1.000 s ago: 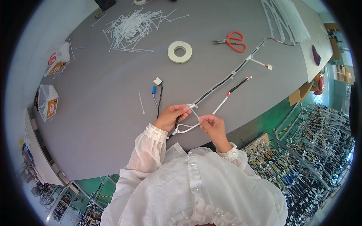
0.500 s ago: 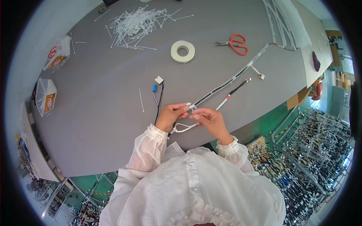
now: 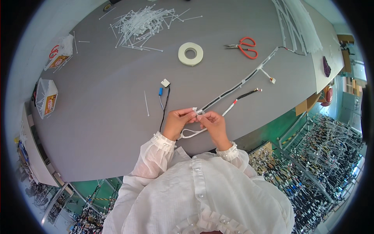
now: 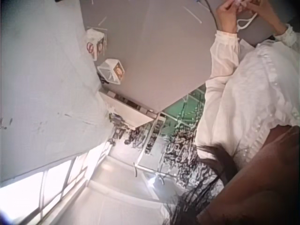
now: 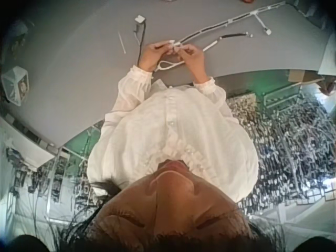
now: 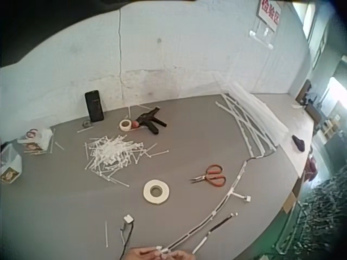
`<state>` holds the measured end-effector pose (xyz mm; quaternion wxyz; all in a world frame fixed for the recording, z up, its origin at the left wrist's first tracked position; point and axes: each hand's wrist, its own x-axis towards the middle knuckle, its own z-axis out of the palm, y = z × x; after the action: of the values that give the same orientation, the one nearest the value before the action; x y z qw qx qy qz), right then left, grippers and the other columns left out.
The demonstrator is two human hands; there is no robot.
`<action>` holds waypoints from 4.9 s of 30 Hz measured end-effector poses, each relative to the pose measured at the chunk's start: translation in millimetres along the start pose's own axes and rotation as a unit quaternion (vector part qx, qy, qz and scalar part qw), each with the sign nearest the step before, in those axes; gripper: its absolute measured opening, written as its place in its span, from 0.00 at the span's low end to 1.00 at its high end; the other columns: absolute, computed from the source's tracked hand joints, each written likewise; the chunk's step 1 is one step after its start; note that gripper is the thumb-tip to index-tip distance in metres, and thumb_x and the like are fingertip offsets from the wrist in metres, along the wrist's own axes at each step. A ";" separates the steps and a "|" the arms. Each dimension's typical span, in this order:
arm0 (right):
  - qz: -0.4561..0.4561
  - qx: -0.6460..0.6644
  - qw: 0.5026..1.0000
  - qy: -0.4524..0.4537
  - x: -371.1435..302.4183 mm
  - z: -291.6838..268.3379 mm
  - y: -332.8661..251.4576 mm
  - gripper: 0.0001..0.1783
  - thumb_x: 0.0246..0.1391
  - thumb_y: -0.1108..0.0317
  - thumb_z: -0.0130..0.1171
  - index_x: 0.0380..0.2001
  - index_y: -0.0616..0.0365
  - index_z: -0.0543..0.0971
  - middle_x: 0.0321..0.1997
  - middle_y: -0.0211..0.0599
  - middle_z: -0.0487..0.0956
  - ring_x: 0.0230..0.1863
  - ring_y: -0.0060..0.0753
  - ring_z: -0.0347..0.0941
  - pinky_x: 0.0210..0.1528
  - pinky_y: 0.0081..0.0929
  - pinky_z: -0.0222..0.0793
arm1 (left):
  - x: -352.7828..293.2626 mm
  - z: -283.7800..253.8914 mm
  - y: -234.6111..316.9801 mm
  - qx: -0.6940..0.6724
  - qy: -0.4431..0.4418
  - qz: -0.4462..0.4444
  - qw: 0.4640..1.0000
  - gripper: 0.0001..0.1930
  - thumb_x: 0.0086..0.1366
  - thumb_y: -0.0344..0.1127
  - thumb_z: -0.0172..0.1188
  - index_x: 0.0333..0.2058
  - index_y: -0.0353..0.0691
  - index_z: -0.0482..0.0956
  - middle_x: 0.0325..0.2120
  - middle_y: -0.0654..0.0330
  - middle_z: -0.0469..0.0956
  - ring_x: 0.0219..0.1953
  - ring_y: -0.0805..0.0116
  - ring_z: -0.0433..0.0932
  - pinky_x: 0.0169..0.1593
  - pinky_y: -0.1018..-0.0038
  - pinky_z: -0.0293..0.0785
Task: The worker is assembling and organizing wire harness components at a manual assembly station.
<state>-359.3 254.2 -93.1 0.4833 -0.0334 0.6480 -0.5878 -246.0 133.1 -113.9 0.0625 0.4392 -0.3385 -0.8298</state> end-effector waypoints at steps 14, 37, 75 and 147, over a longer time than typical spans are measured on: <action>0.008 -0.031 0.999 0.009 -0.3 4.3 -8.7 0.05 0.54 0.73 0.62 0.27 0.63 0.79 0.26 0.32 0.82 0.21 0.12 0.69 0.24 0.13 0.65 | -8.5 5.6 2.5 0.127 -0.017 0.101 0.987 0.11 0.64 0.26 0.59 0.44 0.28 0.81 0.31 0.58 0.81 0.30 0.74 0.78 0.37 0.80 0.76; -0.184 -0.222 0.932 -0.218 36.0 -7.6 -47.7 0.06 0.51 0.72 0.62 0.30 0.63 0.82 0.27 0.32 0.82 0.31 0.23 0.76 0.34 0.24 0.69 | -8.8 2.9 0.6 0.215 -0.026 0.091 0.972 0.07 0.60 0.26 0.62 0.35 0.28 0.84 0.25 0.57 0.82 0.24 0.75 0.76 0.30 0.78 0.73; -0.104 -0.120 0.967 -0.198 30.1 5.9 -40.2 0.07 0.57 0.72 0.61 0.37 0.64 0.81 0.33 0.33 0.82 0.34 0.21 0.77 0.40 0.21 0.72 | -19.2 -5.4 -18.8 0.354 0.112 0.400 0.838 0.10 0.54 0.24 0.64 0.37 0.36 0.83 0.28 0.53 0.81 0.27 0.55 0.80 0.31 0.67 0.75; -0.113 0.089 0.982 0.122 89.5 -269.0 -86.5 0.07 0.53 0.78 0.62 0.33 0.63 0.74 0.27 0.31 0.78 0.26 0.19 0.74 0.31 0.20 0.71 | 171.8 280.2 6.2 0.268 -0.081 -0.039 0.959 0.17 0.65 0.30 0.59 0.50 0.26 0.74 0.31 0.63 0.78 0.31 0.78 0.74 0.38 0.80 0.72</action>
<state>-631.2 369.2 -119.5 0.3322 0.0085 0.6391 -0.6936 -567.5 201.5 -120.1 -0.1174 0.3842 -0.5354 -0.7429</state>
